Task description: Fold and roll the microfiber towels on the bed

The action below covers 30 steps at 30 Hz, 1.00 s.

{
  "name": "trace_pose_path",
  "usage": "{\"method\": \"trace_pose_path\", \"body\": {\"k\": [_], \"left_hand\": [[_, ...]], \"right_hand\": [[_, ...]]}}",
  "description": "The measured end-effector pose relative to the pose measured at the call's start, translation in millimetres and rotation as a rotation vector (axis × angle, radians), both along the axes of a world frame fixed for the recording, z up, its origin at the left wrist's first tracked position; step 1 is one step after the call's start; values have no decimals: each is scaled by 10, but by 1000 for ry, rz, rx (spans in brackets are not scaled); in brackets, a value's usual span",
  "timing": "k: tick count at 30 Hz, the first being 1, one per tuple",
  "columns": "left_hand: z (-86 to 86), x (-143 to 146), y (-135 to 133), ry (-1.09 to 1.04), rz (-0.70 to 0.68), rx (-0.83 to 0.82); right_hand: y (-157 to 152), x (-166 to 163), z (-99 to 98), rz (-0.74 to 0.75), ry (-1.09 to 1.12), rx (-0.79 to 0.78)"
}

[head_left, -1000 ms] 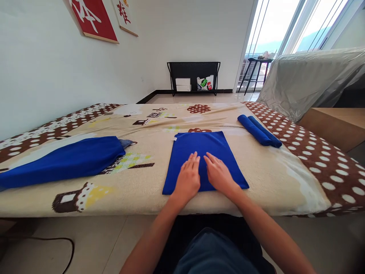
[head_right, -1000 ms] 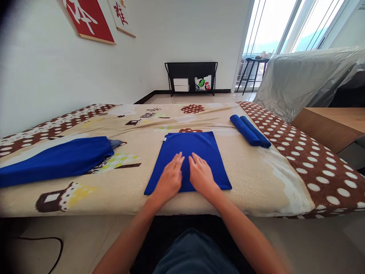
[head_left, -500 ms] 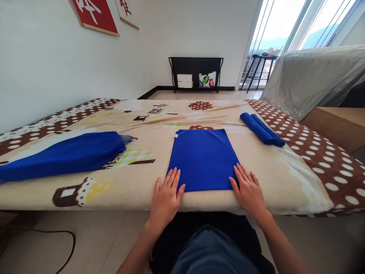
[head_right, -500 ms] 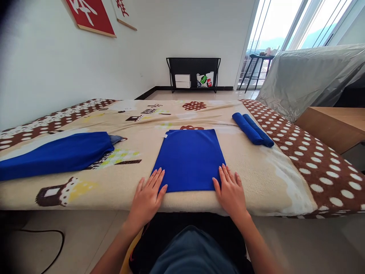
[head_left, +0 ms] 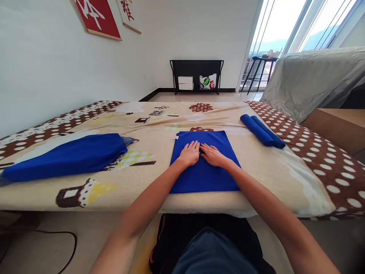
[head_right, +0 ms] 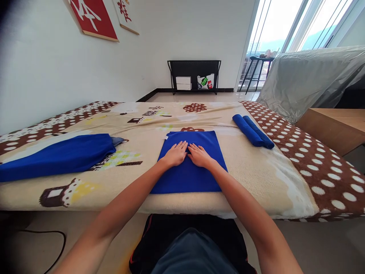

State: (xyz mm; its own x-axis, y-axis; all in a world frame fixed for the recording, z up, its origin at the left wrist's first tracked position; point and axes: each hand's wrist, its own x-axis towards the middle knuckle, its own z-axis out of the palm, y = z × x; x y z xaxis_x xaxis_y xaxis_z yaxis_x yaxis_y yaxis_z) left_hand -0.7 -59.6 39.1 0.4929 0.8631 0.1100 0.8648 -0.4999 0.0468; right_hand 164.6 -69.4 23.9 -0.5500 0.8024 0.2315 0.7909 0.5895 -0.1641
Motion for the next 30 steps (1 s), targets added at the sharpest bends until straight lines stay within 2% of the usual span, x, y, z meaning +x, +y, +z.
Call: {"method": "trace_pose_path", "body": {"k": [5,11,15,21,24,26,30], "left_hand": [[-52,-23,482,-27,-27,-18],[-161,-241,831,-70,2,-29],[-177,-496,968,-87,101,-23],[-204,-717,1008,-86,214,13],[-183,-682,1007,-72,268,45],[-144,-593,1020,-58,329,70],[-79,-244,1050,-51,395,129]], "right_hand": [[335,-95,-10,67,47,34],[667,6,-66,78,80,22],[894,261,-109,18,44,-43],[1052,811,-185,-200,-3,-126],[1045,964,-187,-319,-17,-136],[1033,947,-161,-389,-21,-119],[1028,580,-95,-404,-7,-45]]}}
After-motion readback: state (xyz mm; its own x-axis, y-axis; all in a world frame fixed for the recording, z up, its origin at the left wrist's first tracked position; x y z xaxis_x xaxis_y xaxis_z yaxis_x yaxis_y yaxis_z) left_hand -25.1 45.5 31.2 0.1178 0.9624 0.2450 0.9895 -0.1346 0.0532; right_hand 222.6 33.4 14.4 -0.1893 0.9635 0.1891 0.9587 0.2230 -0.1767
